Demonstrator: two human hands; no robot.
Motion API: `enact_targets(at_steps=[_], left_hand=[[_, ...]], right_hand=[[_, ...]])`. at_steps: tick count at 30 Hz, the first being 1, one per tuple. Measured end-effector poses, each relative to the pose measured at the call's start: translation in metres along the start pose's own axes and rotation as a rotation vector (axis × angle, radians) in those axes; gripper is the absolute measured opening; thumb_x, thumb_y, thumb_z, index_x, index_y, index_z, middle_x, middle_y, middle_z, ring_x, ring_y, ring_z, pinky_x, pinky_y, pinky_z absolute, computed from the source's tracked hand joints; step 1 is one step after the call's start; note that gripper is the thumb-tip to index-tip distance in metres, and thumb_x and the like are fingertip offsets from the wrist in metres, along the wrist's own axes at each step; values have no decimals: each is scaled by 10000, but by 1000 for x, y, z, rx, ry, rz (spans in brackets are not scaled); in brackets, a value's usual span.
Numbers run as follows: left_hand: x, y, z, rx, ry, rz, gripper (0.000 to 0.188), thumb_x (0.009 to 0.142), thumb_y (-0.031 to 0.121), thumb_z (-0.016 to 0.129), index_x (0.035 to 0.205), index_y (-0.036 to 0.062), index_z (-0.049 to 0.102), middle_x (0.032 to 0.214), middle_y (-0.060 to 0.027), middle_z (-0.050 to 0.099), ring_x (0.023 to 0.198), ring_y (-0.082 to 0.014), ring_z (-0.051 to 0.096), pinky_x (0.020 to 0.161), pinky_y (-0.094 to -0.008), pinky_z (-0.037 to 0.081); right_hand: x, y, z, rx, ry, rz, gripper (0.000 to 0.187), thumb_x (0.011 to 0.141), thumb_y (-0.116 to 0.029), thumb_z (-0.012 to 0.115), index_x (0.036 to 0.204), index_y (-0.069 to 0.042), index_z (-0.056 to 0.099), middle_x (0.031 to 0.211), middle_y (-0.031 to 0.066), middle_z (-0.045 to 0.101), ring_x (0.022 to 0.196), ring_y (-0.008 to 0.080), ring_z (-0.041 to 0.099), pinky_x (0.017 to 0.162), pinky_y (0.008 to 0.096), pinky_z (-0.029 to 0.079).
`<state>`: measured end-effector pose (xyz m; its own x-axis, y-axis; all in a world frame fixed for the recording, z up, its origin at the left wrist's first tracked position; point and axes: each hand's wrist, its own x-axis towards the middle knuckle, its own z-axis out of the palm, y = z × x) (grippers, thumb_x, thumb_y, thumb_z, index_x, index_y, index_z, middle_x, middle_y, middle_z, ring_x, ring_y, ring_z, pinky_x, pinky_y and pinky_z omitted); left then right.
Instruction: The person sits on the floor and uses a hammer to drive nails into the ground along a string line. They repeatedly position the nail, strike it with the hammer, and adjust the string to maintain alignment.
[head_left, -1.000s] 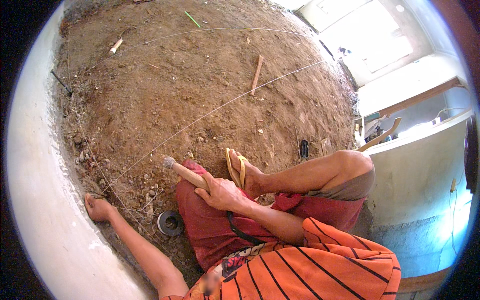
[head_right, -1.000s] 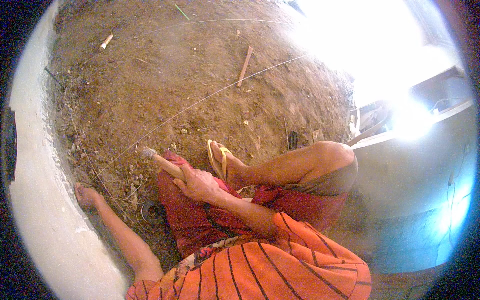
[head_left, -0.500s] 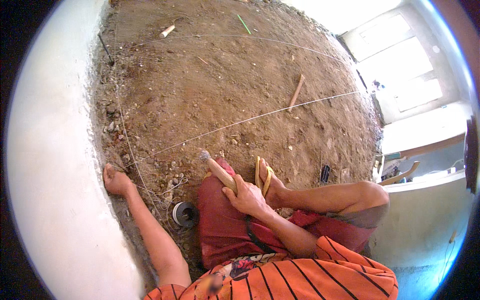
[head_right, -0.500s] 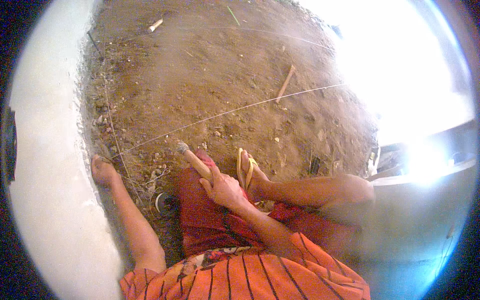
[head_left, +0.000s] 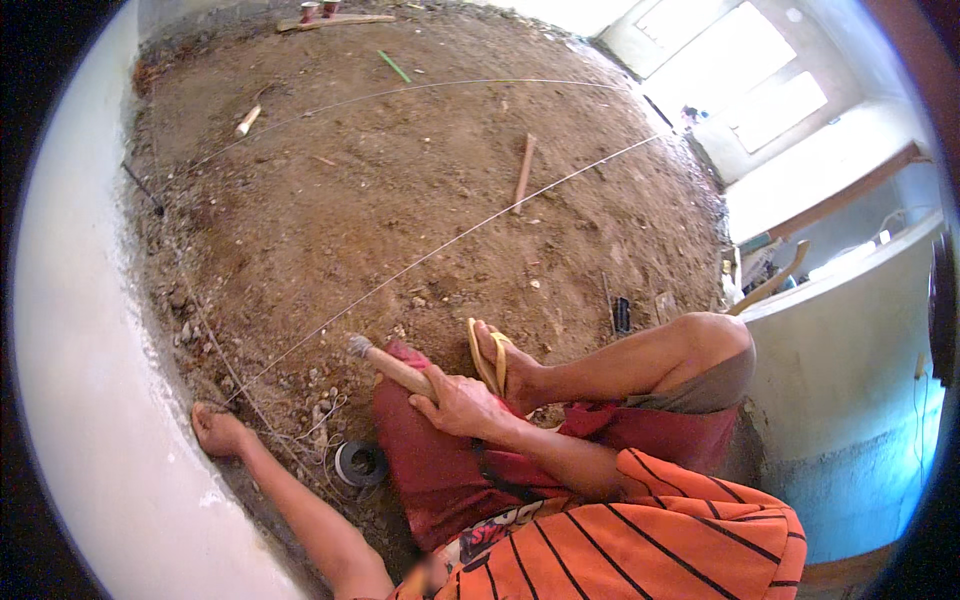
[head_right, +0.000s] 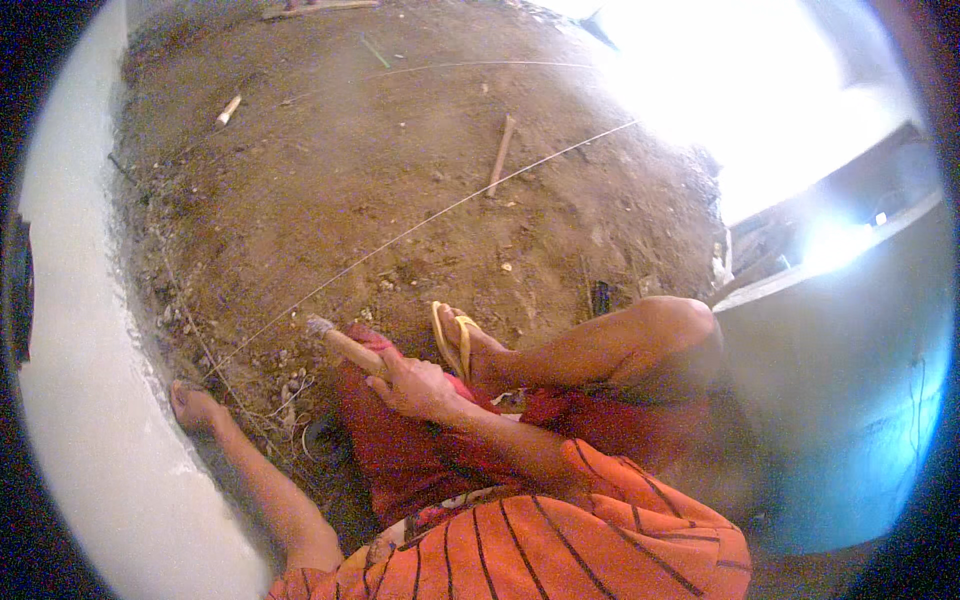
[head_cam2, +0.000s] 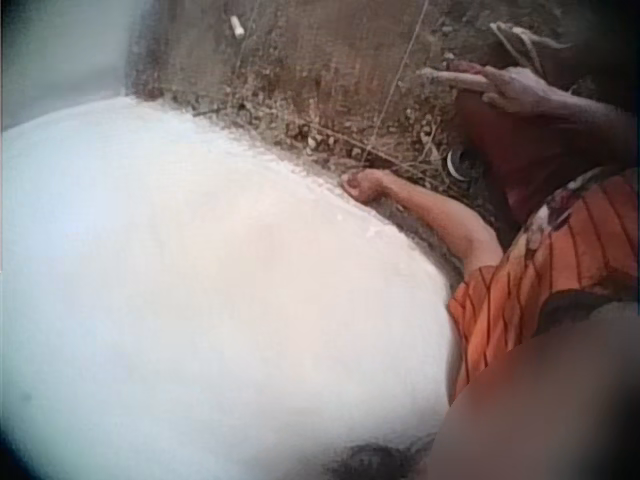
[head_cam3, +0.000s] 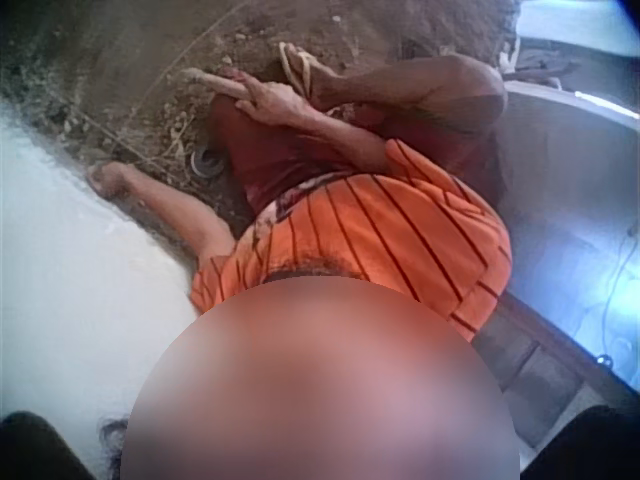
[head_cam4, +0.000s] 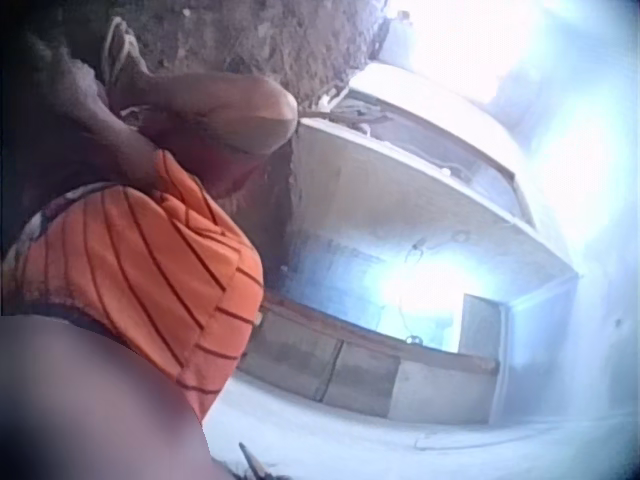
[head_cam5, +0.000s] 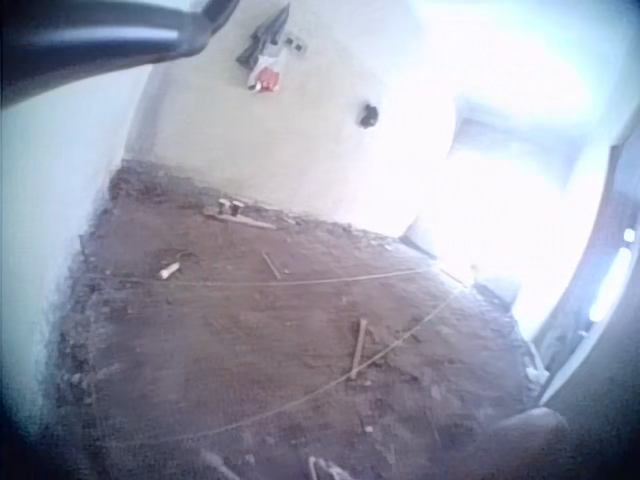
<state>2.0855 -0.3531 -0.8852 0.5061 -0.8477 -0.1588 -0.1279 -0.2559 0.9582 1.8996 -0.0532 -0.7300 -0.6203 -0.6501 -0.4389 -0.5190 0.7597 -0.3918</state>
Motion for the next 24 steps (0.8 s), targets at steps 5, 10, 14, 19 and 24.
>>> enact_targets(at_steps=[5,10,14,19,24], left_hand=[[5,-14,2,219,7,168,236,877,172,550,1000,7,665,1015,-151,657,861,-277,639,780,-353,505],[9,-21,-2,100,-37,181,248,883,173,539,1011,-5,657,1039,-167,646,906,-275,633,812,-358,493],[4,-9,2,134,-18,158,253,890,165,527,1019,-17,649,1047,-179,639,925,-286,626,827,-362,486],[10,-18,4,131,-4,184,258,886,168,539,1011,-30,648,1013,-184,649,913,-305,627,824,-369,485],[8,-15,2,157,-20,207,265,880,186,551,999,-27,655,1007,-188,649,894,-310,630,812,-378,486]], right_hand=[[-2,4,3,9,30,-37,462,855,-412,514,1112,-47,394,775,269,616,718,458,599,657,563,465],[-4,-2,0,8,31,-36,443,858,-406,514,1101,-53,400,761,265,616,707,456,598,648,560,465],[-2,1,4,5,34,-35,439,859,-409,511,1096,-56,403,767,265,617,705,455,597,648,559,466],[-2,-2,0,5,16,-29,446,859,-419,507,1096,-55,404,776,266,617,711,454,598,652,559,467],[-3,3,3,2,57,-53,450,859,-421,504,1097,-53,404,780,265,617,718,453,599,652,557,465]])
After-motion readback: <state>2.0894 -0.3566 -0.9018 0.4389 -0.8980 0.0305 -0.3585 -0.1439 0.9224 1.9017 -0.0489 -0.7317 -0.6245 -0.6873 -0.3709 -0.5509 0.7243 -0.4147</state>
